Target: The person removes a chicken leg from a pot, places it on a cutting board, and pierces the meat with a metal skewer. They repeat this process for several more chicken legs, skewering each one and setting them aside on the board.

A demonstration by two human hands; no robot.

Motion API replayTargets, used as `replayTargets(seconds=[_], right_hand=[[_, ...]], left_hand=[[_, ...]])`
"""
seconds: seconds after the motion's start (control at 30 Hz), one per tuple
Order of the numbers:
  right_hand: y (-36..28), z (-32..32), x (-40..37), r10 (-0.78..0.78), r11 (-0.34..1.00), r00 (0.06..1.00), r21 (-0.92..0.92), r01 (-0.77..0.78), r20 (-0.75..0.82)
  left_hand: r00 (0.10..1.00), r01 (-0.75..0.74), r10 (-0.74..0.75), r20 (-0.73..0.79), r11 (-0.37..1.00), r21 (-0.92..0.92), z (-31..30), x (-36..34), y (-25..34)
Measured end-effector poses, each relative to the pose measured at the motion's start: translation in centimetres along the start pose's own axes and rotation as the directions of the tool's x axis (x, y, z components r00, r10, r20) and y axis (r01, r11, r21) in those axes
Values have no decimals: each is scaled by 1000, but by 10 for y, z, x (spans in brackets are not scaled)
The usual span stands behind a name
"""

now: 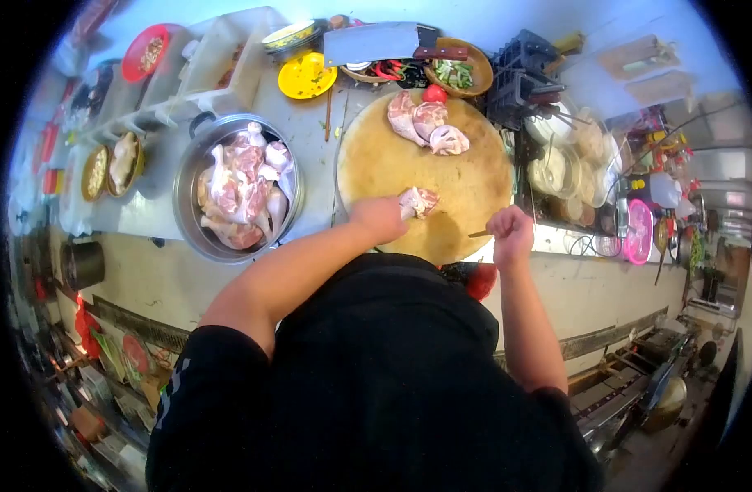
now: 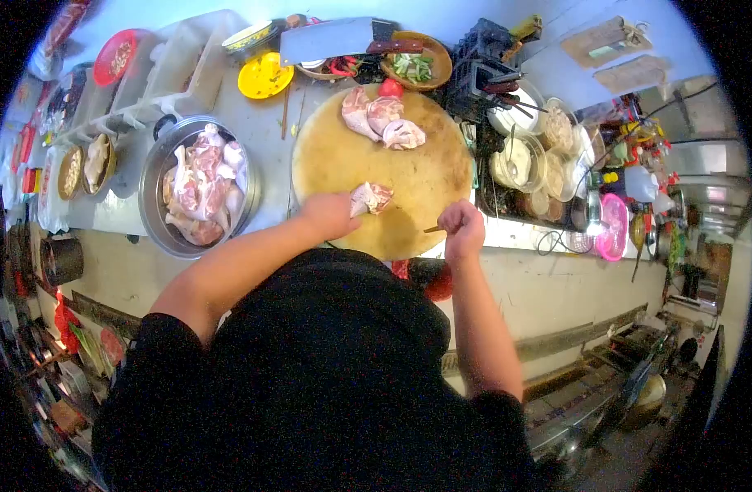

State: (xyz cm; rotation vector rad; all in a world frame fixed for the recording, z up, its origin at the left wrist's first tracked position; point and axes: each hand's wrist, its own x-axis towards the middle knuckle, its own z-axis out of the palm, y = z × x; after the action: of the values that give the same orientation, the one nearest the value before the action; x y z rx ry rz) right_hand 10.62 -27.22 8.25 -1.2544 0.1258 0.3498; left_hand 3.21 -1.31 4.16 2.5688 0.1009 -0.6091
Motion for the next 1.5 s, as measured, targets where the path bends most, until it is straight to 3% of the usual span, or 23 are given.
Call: replayTargets(seconds=[0.1, 0.17, 0.2, 0.23, 0.27, 0.4, 0.47, 0.5, 0.57, 0.6, 0.67, 0.7, 0.77, 0.9, 0.97, 1.03, 1.1, 1.13, 1.2, 1.33, 1.4, 1.43, 1.5], right_hand=[[3, 0, -2, -14, 1000, 1000, -2, 14, -21], [4, 0, -4, -25, 999, 999, 38, 26, -39], [6, -1, -3, -13, 999, 1000, 36, 14, -22], [7, -1, -2, -2, 999, 1000, 33, 2, -3], [8, -1, -2, -3, 999, 1000, 34, 3, -3], [5, 3, -4, 8, 1000, 1000, -13, -8, 13], [4, 6, -5, 20, 999, 1000, -31, -19, 19], [5, 7, -4, 16, 999, 1000, -48, -15, 25], [8, 6, -1, 15, 998, 999, -64, -12, 40], [9, 5, 0, 4, 997, 998, -78, 0, 56], [11, 2, 3, -24, 991, 996, -127, 35, 85], [11, 0, 4, -19, 992, 995, -120, 30, 93], [15, 5, 5, -62, 994, 997, -94, 58, -41], [10, -3, 11, 8, 999, 1000, 50, -7, -23], [4, 0, 11, 37, 999, 999, 40, -35, -39], [-2, 8, 7, 37, 999, 998, 9, -36, -47], [-1, 9, 8, 35, 999, 998, 20, -34, -49], [0, 8, 9, 33, 999, 998, 27, -32, -58], [1, 6, 9, 31, 999, 998, 23, -30, -54], [-1, 13, 8, 32, 999, 998, 26, -31, -62], [0, 10, 10, 32, 999, 998, 10, -31, -48], [1, 10, 11, 31, 999, 999, -5, -32, -34], [3, 9, 11, 27, 1000, 999, 8, -27, -39]], left_hand=[[997, 35, -36, 69, 999, 13, -3, 19, 0], [906, 311, -160, 392, 880, -359, -29, 26, 6], [907, 307, -157, 391, 882, -357, -23, 32, 3], [992, 128, -113, 61, 914, -386, -21, 35, 3], [960, -50, -52, -274, 934, -353, -20, 37, 1], [898, 54, -228, -377, 906, -420, -63, 44, 20], [763, -168, 33, -645, 975, -148, -61, 56, 6], [761, -163, 27, -649, 975, -151, -55, 55, -1], [922, -115, 167, -349, 980, 164, -42, 47, -15], [922, -108, 161, -352, 980, 165, -37, 43, -21], [995, -79, 86, -47, 987, 138, -34, 30, -26], [996, -68, 75, -48, 988, 141, -31, 20, -28], [920, -228, 199, -339, 973, -47, -51, -16, -29], [836, -164, 75, -544, 980, -117, -84, -49, -63], [644, -60, -24, -764, 995, -82, -100, -59, -105], [566, 149, -176, -805, 983, -110, -99, -63, -160], [503, 438, -306, -808, 897, -68, -92, -67, -213], [502, 439, -305, -809, 896, -66, -95, -74, -229], [519, 607, -658, -545, 733, -308, -97, -83, -248], [637, 478, -634, -439, 771, -421, -114, -98, -242], [750, 466, -535, -388, 845, -263, -117, -100, -237], [752, 465, -533, -388, 846, -259, -122, -101, -235], [611, 320, -595, -523, 789, -524, -132, -101, -231]])
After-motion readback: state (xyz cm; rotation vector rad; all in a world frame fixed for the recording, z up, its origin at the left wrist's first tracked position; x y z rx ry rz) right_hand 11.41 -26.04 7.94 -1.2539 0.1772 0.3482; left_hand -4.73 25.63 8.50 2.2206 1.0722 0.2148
